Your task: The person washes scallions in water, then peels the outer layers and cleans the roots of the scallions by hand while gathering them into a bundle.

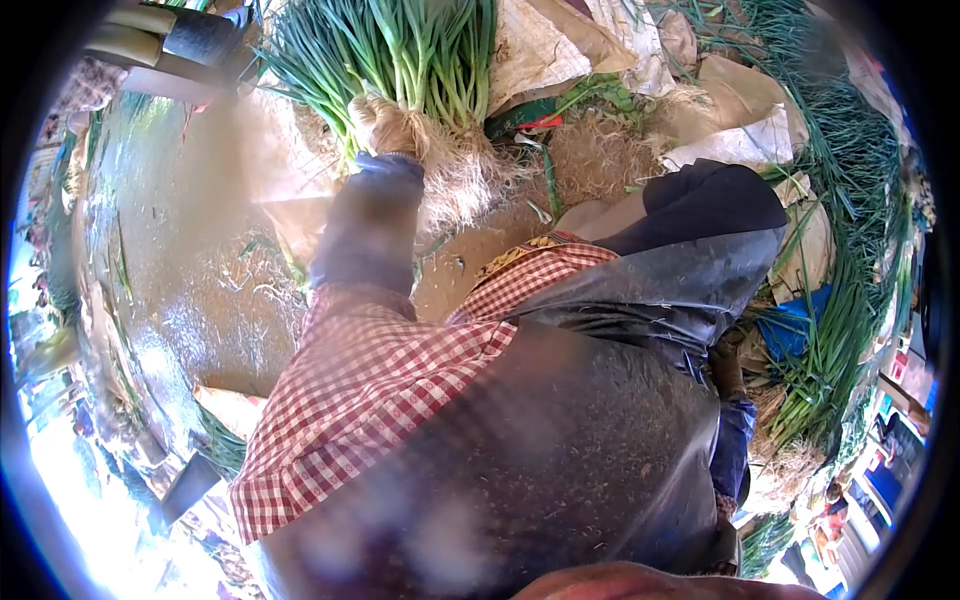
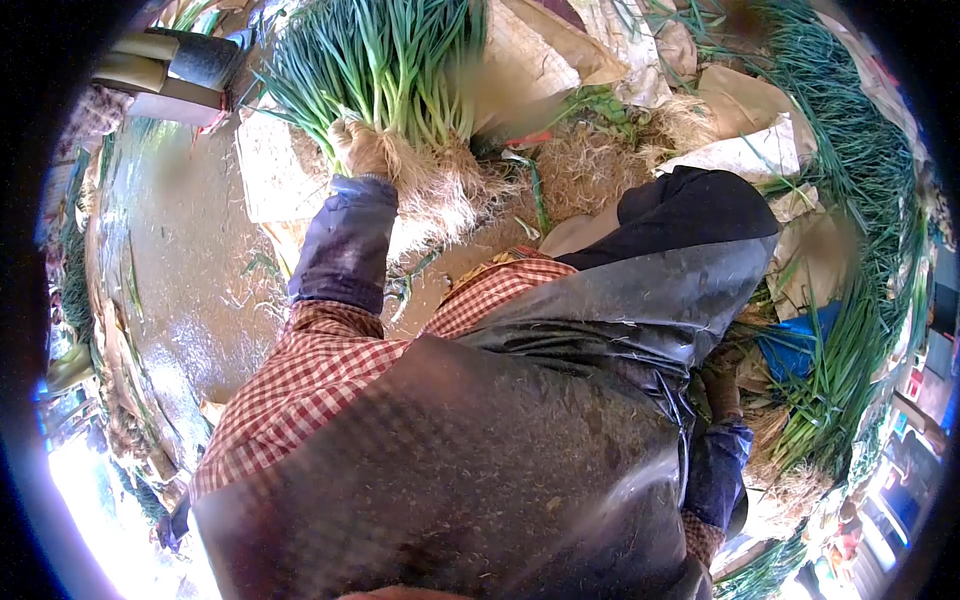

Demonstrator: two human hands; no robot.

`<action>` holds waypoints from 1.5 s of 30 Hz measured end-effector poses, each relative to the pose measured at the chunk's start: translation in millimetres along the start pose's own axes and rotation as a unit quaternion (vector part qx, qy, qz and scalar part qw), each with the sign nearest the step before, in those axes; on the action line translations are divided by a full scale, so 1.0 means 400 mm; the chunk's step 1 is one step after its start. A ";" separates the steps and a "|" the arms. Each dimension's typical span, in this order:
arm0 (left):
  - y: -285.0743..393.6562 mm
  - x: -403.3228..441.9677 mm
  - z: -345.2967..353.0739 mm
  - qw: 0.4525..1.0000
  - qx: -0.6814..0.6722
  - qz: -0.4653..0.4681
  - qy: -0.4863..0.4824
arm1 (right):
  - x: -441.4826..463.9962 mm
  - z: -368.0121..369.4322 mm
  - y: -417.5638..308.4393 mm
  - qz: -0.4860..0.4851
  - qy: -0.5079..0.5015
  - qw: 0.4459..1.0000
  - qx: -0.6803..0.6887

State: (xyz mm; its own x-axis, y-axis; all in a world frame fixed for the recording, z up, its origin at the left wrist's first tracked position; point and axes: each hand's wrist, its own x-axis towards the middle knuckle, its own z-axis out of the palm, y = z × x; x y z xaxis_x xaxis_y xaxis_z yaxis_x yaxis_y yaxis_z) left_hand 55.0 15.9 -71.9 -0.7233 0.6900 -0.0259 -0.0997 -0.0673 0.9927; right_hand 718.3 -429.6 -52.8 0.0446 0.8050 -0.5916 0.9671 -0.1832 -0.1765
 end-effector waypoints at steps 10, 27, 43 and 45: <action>0.036 -0.017 -0.017 0.905 0.131 0.317 -0.252 | -0.008 -0.028 -0.030 -0.124 0.056 0.975 -0.175; -0.034 0.108 0.041 0.994 0.051 -0.001 -0.095 | 0.000 -0.060 -0.103 0.136 0.043 0.960 0.241; -0.064 -0.128 -0.277 0.287 0.483 0.282 -0.778 | -0.264 -0.304 -0.243 0.015 0.229 0.909 -0.347; -0.028 -0.058 -0.239 0.250 0.448 0.294 -0.806 | -0.288 -0.329 -0.246 0.082 0.246 0.915 -0.309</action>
State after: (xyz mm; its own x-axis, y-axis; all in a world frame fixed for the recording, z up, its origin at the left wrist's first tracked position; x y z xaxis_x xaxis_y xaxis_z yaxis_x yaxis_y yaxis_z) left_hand 7.8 -68.3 -93.7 0.8558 0.1926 -0.4801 0.4156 -0.8087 0.4162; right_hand 651.1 -430.2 136.2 0.1614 0.9800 -0.1168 0.8878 -0.0925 0.4508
